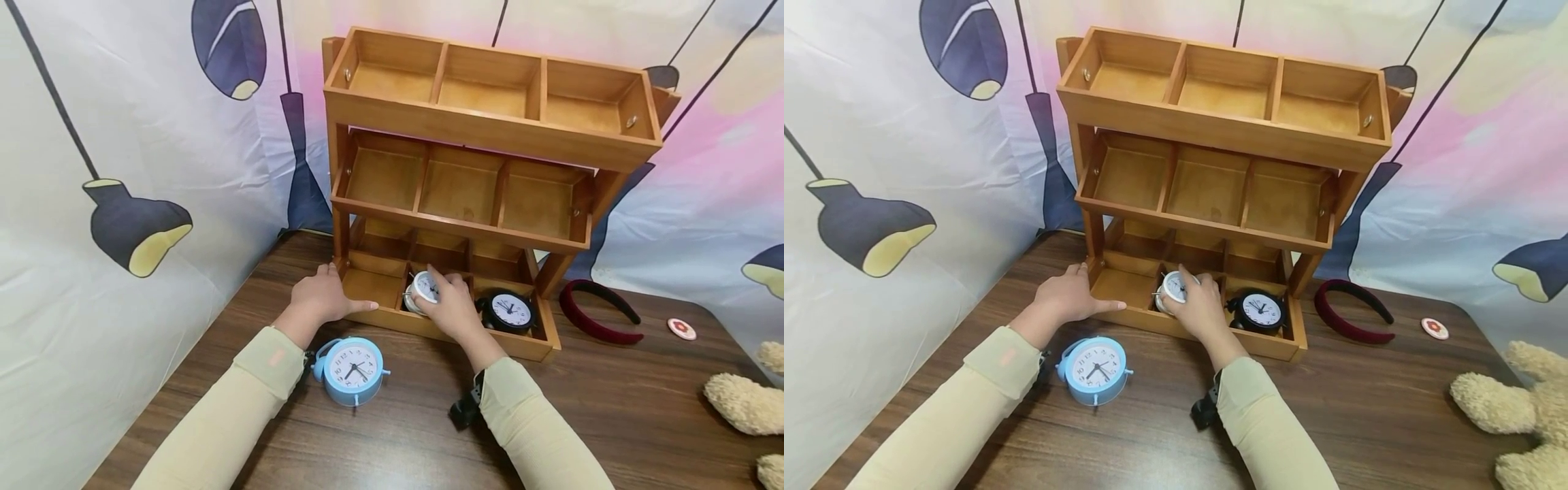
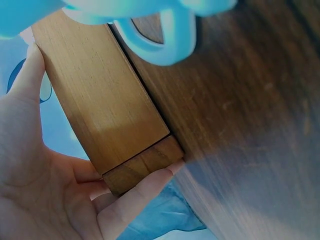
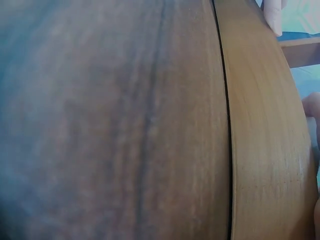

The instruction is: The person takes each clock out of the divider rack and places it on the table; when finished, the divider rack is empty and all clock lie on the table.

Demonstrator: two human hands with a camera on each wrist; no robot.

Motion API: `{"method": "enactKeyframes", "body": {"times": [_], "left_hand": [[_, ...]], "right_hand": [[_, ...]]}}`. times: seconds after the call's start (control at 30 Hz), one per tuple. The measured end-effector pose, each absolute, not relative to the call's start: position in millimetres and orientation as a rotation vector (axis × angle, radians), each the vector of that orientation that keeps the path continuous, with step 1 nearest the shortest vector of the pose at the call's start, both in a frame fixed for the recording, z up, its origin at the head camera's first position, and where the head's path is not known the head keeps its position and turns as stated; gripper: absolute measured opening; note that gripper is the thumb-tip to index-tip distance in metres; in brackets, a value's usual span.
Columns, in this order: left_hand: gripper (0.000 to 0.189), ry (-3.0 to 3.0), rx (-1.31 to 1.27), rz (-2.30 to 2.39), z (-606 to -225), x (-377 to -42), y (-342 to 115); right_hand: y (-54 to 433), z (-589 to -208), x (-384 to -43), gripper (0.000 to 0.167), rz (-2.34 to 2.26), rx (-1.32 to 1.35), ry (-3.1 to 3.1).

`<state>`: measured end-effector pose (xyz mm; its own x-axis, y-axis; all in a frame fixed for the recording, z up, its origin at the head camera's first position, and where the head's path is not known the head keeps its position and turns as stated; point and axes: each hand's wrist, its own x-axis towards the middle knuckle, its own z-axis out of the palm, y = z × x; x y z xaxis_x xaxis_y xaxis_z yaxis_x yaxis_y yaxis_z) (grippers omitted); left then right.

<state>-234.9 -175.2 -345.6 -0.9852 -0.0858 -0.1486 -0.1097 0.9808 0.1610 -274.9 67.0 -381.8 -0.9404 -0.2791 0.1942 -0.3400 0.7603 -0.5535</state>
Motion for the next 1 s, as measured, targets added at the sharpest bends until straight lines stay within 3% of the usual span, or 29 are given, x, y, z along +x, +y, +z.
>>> {"method": "enactKeyframes", "body": {"times": [0.7,1.0], "left_hand": [[0.129,2.974,-0.152,0.259,-347,-233,-173],[0.132,2.98,-0.149,0.248,-347,-236,-175]], "right_hand": [[69,-385,-261,0.074,1.101,0.473,-2.513],[77,-366,-251,0.075,1.027,0.496,-2.447]]}}
